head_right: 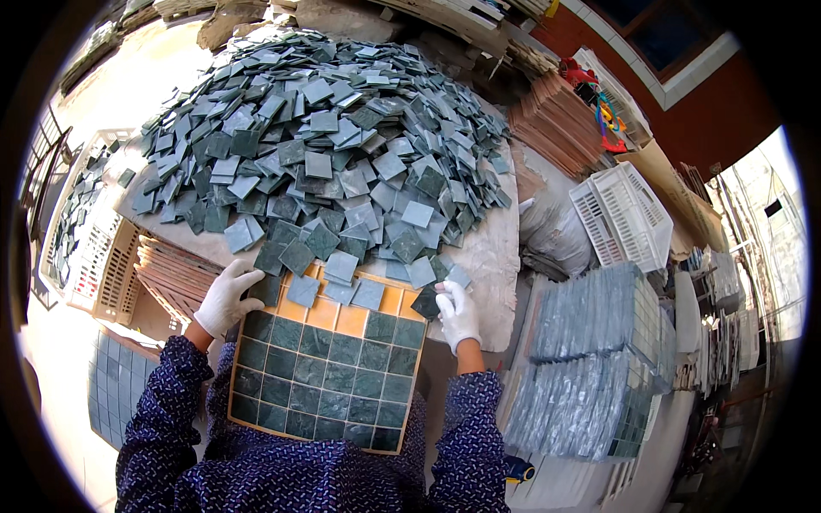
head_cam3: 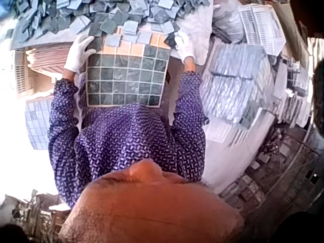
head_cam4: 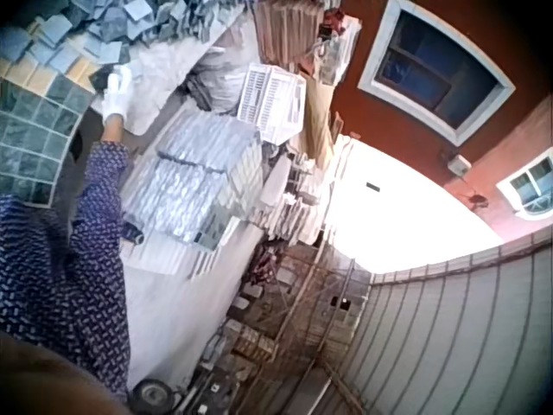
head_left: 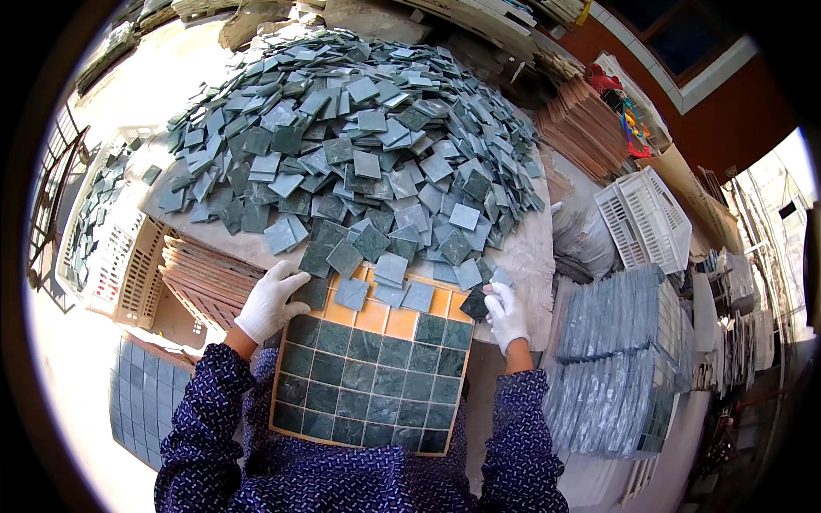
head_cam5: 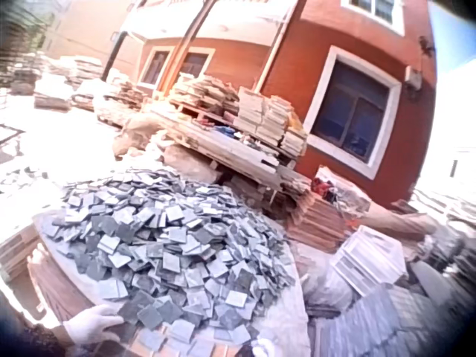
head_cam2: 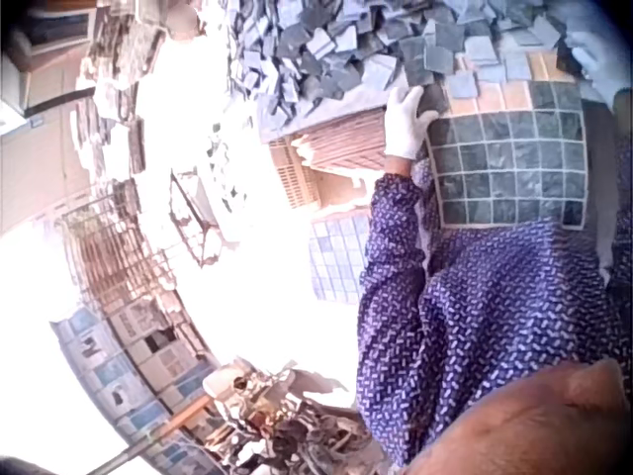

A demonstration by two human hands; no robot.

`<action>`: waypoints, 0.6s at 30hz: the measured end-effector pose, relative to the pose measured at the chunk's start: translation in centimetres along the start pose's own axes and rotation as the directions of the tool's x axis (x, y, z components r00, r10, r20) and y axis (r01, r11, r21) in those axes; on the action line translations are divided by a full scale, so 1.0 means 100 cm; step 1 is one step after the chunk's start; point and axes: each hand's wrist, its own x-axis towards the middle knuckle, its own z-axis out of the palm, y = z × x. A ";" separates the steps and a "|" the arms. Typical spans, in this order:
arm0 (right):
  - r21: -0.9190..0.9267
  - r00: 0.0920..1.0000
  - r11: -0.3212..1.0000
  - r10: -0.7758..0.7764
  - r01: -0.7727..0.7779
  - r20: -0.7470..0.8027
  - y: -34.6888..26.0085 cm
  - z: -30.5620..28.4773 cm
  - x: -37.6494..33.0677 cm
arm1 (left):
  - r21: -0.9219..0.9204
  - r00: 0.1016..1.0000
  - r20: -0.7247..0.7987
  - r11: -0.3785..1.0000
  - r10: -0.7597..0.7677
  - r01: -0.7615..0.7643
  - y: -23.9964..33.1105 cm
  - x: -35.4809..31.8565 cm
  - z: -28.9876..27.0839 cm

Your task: The person places small square tiles into a grid frame, filling empty slots one by one. The person then flips the completed frame and sets it aside before repeating the process with a new frame.

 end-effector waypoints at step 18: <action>-0.603 0.865 0.632 -0.444 0.488 0.234 -0.011 0.010 -0.014 | 0.263 0.992 -0.128 0.964 0.006 0.028 0.035 -0.029 0.018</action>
